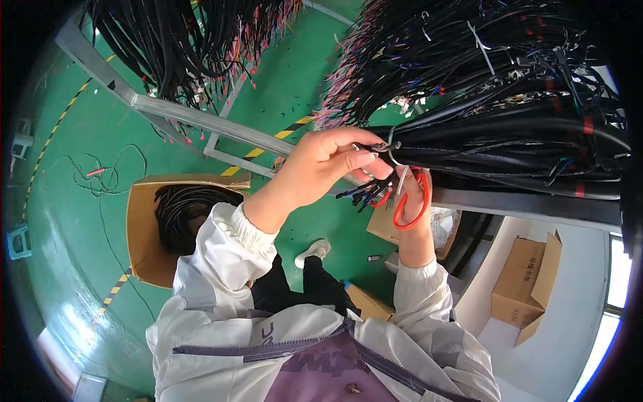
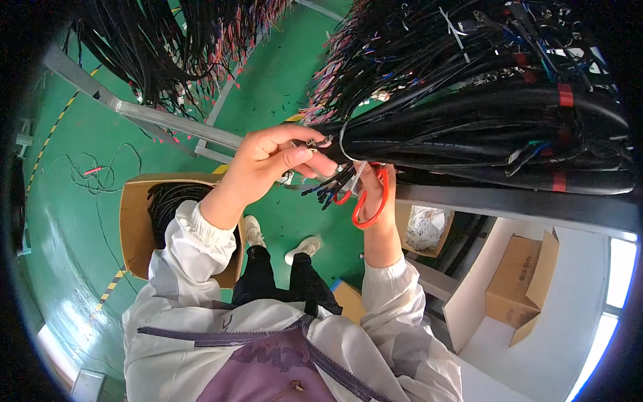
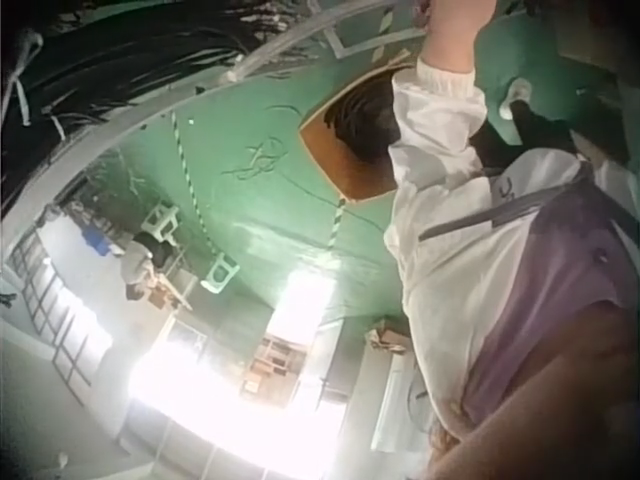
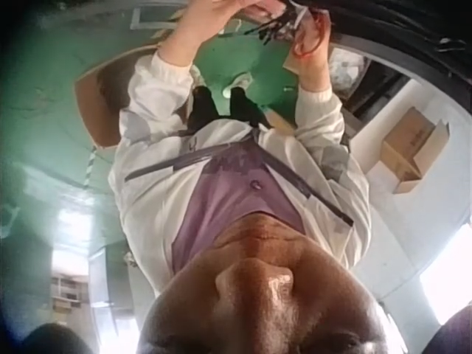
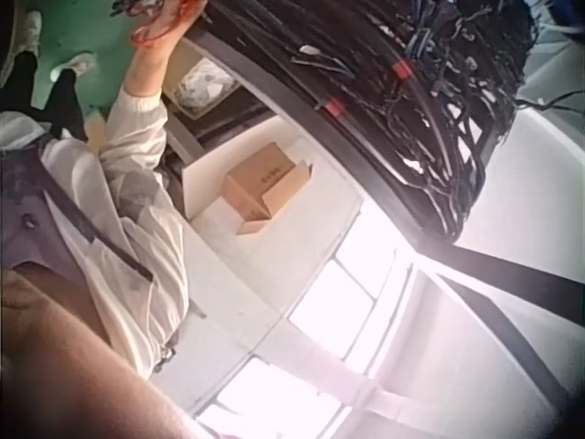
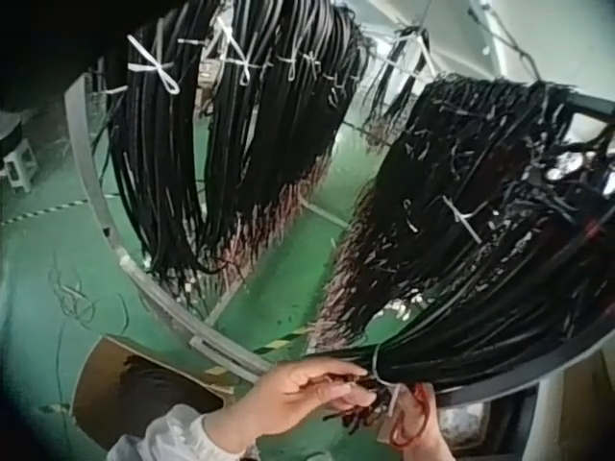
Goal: Use a wire stripper to process cable ends on large wire bundles in a factory environment.
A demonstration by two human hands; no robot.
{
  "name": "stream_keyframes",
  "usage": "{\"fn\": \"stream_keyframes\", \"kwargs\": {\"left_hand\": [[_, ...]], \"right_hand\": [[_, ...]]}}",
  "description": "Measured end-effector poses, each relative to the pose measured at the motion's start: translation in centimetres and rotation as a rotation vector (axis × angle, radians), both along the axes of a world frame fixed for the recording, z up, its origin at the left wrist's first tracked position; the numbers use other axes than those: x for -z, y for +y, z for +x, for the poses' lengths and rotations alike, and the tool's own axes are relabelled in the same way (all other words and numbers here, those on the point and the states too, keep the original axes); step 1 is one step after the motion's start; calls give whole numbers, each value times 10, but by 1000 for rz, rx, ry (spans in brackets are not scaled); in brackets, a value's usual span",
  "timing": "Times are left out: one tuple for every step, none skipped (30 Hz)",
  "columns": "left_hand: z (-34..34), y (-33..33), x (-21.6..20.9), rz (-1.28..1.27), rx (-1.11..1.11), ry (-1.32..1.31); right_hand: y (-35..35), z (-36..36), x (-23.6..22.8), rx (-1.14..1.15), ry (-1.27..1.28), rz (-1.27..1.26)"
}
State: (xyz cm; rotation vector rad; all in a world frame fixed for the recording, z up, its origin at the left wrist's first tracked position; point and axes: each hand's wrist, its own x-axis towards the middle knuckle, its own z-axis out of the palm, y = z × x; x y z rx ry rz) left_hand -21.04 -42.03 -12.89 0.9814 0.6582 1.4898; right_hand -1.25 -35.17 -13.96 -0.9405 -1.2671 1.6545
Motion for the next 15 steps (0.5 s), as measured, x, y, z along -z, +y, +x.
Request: {"fn": "stream_keyframes", "kwargs": {"left_hand": [[2, 0, 2, 1, -1, 2], [4, 0, 4, -6, -27, -34], [5, 0, 5, -12, -54, -71], [5, 0, 3, -10, -53, -69], [5, -1, 0, -48, -46, -86], [5, -1, -2, -86, -39, -103], [5, 0, -3, -82, -38, -102], [6, 1, -4, -89, -57, -86], [7, 2, -4, -95, -75, -70], [8, 3, -3, -94, -76, -68], [8, 4, -1, -83, -101, -75], [9, 4, -1, -72, -127, -82], [10, 5, -1, -70, -122, -83], [11, 5, -2, -79, -135, -90], [12, 6, -3, -87, -147, -97]], "right_hand": [[0, -1, 0, -1, 2, 5], [-1, -1, 0, -1, 5, 10], [-1, -2, -1, -2, 7, 12], [-2, -2, -1, -1, -6, 12], [-2, -2, -2, -1, -18, 12], [-2, -1, -1, -1, -17, 14], [-2, 1, 2, 4, -4, 22], [-2, 1, 2, 8, 9, 31], [-3, 1, 2, 9, 10, 34], [-4, -1, 1, 12, 5, 43], [-5, -2, 1, 16, 0, 51], [-5, -3, 2, 15, 2, 52], [-5, -2, 4, 32, -12, 57], [-5, -1, 5, 49, -26, 63], [-4, -1, 5, 54, -27, 64]]}}
